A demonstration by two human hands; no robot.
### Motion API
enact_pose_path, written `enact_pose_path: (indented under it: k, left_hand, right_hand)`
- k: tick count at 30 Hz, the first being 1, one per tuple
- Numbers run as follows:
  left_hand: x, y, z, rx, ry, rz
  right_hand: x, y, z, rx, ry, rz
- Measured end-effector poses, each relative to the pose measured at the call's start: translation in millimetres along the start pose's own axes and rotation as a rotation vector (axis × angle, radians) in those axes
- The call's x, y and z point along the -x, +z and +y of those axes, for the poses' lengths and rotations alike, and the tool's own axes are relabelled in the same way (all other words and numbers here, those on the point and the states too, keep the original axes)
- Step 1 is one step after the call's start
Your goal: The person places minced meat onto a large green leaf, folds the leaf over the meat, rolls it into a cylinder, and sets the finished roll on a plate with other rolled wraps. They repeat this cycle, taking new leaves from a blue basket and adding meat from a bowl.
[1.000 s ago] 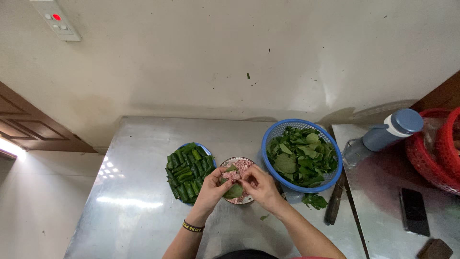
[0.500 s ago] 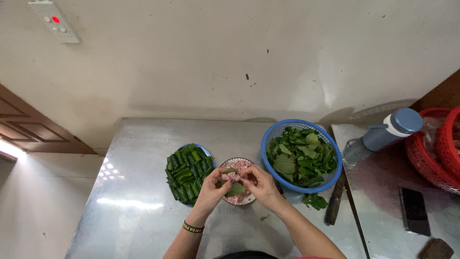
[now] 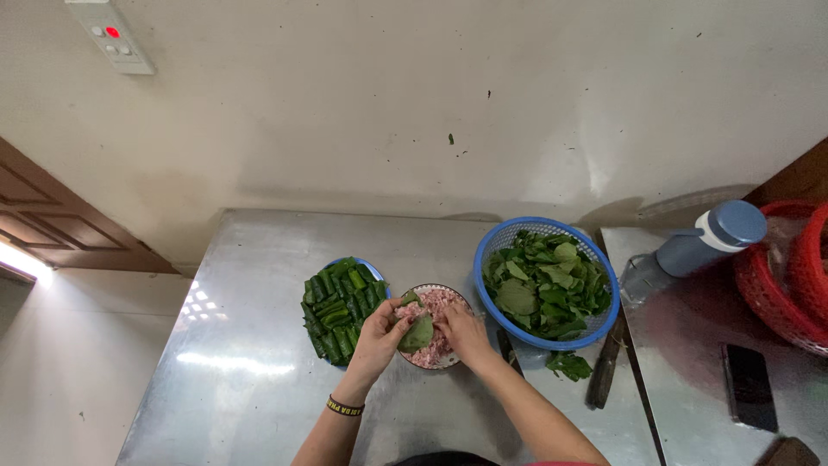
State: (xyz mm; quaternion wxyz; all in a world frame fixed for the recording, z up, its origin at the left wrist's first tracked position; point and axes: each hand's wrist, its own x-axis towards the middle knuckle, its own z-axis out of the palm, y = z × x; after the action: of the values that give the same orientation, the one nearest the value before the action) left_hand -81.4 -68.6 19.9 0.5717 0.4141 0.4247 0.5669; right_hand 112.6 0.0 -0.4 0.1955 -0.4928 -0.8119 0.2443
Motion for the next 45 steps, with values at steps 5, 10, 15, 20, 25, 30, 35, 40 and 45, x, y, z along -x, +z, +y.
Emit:
enact_pose_path:
  k: [5, 10, 15, 20, 25, 30, 35, 40, 45]
  left_hand:
    - [0, -7, -5, -0.068, 0.013, 0.002]
    - [-2, -4, -6, -0.072, 0.037, -0.048]
    - [-3, 8, -2, -0.013, 0.007, -0.125]
    - [0, 10, 6, -0.045, -0.034, -0.158]
    - [0, 12, 10, 0.046, -0.033, -0.193]
    - [0, 14, 16, 0.021, -0.013, -0.164]
    - [2, 8, 19, -0.127, -0.007, -0.058]
    - [1, -8, 15, -0.144, 0.005, 0.043]
    - [0, -14, 5, -0.128, -0.034, 0.060]
  right_hand:
    - [-7, -3, 3, -0.061, -0.009, 0.019]
    - [1, -16, 8, -1.074, -0.023, -0.078]
    - [11, -16, -2, -1.247, -0.029, -0.137]
    - [14, -14, -3, -1.232, -0.078, -0.067]
    - [22, -17, -1, -1.076, -0.286, -0.004]
    - [25, -17, -7, -1.206, -0.250, 0.057]
    - [18, -11, -2, -1.277, 0.097, 0.149]
    - [16, -10, 11, -0.463, 0.108, 0.083]
    - [20, -7, 7, -0.147, 0.121, 0.071]
